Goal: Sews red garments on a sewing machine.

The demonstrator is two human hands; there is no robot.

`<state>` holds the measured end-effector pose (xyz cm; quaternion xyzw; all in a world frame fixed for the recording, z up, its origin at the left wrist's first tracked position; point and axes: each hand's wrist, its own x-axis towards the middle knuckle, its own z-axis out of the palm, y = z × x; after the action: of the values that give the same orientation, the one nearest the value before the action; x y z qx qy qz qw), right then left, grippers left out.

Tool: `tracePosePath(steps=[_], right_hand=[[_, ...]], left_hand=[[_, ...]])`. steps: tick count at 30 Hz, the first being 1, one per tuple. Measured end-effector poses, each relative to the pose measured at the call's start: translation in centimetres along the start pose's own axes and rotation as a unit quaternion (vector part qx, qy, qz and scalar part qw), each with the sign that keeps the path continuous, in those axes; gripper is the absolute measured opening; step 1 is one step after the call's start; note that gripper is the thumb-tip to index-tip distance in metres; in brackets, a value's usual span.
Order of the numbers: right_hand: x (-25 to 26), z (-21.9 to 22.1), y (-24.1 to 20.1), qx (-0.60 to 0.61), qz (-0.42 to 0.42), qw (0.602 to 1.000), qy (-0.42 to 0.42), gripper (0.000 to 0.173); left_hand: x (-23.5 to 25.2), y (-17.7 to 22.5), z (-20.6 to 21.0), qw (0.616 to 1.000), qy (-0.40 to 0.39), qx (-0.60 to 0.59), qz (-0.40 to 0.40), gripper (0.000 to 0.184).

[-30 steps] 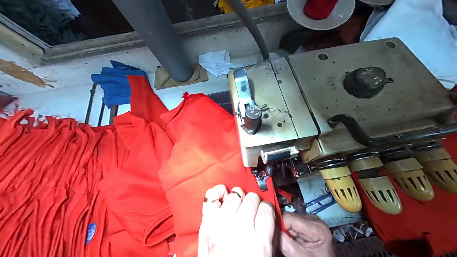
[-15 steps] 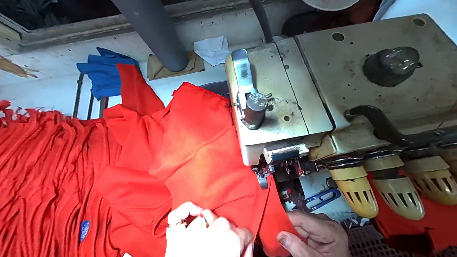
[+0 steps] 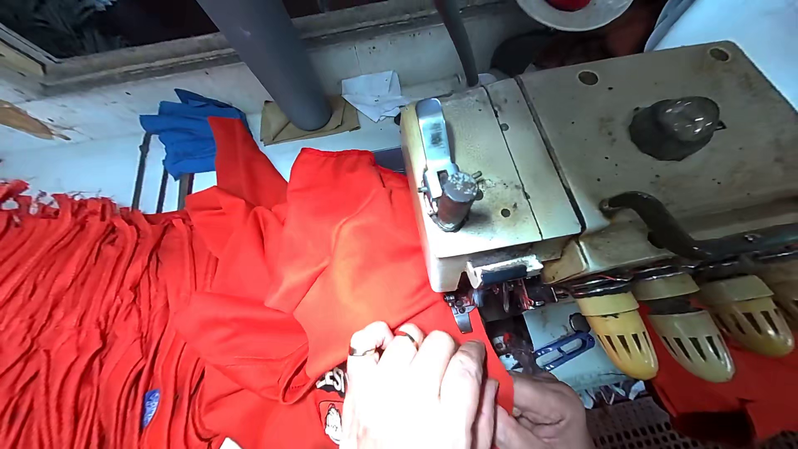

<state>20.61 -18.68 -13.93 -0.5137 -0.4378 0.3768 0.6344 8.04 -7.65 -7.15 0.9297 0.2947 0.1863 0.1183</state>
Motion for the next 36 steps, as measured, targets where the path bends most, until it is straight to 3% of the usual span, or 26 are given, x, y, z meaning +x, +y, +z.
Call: tracePosePath(steps=[3, 8, 11, 15, 19, 22, 26, 30, 33, 36], right_hand=[[0.1, 0.1, -0.3, 0.003, 0.009, 1.0, -0.003, 0.011], [0.0, 0.2, -0.2, -0.023, 0.002, 1.0, -0.004, 0.015], [0.1, 0.6, -0.1, -0.117, -0.04, 0.992, -0.006, 0.021], [0.6, 1.7, -0.4, -0.275, -0.13, 0.953, -0.005, 0.025], [1.2, 3.0, -0.7, -0.323, -0.163, 0.931, -0.05, 0.024], [1.9, 3.9, -1.2, -0.319, -0.17, 0.929, -0.083, 0.025], [2.7, 4.2, -1.3, -0.276, -0.17, 0.937, -0.126, 0.023], [2.2, 3.6, -1.4, -0.25, -0.137, 0.944, -0.163, 0.021], [1.9, 3.3, -1.4, -0.216, -0.111, 0.963, -0.114, 0.021], [2.1, 2.6, -1.4, -0.184, -0.115, 0.971, -0.1, 0.031]], left_hand=[[-0.3, -0.2, -0.8, 0.999, -0.026, -0.012, -0.019, 0.019], [-0.7, -0.5, 0.2, 0.998, 0.058, -0.025, 0.014, 0.016], [-0.5, -0.2, 0.4, 0.998, 0.049, -0.002, 0.028, 0.013], [-0.7, -0.4, 0.0, 0.999, 0.033, 0.02, 0.031, 0.014], [-0.7, -1.9, -0.5, 1.0, 0.02, 0.01, 0.015, 0.02], [0.3, -4.0, 1.0, 0.994, 0.106, 0.002, 0.023, 0.023], [1.3, -5.4, 1.2, 0.989, 0.14, -0.041, -0.019, 0.019], [-0.6, -5.3, 0.1, 0.985, 0.117, -0.075, -0.099, 0.019], [-2.8, -4.5, -1.4, 0.978, 0.077, -0.153, -0.116, 0.013], [-4.9, -2.8, -2.0, 0.969, 0.04, -0.212, -0.118, 0.013]])
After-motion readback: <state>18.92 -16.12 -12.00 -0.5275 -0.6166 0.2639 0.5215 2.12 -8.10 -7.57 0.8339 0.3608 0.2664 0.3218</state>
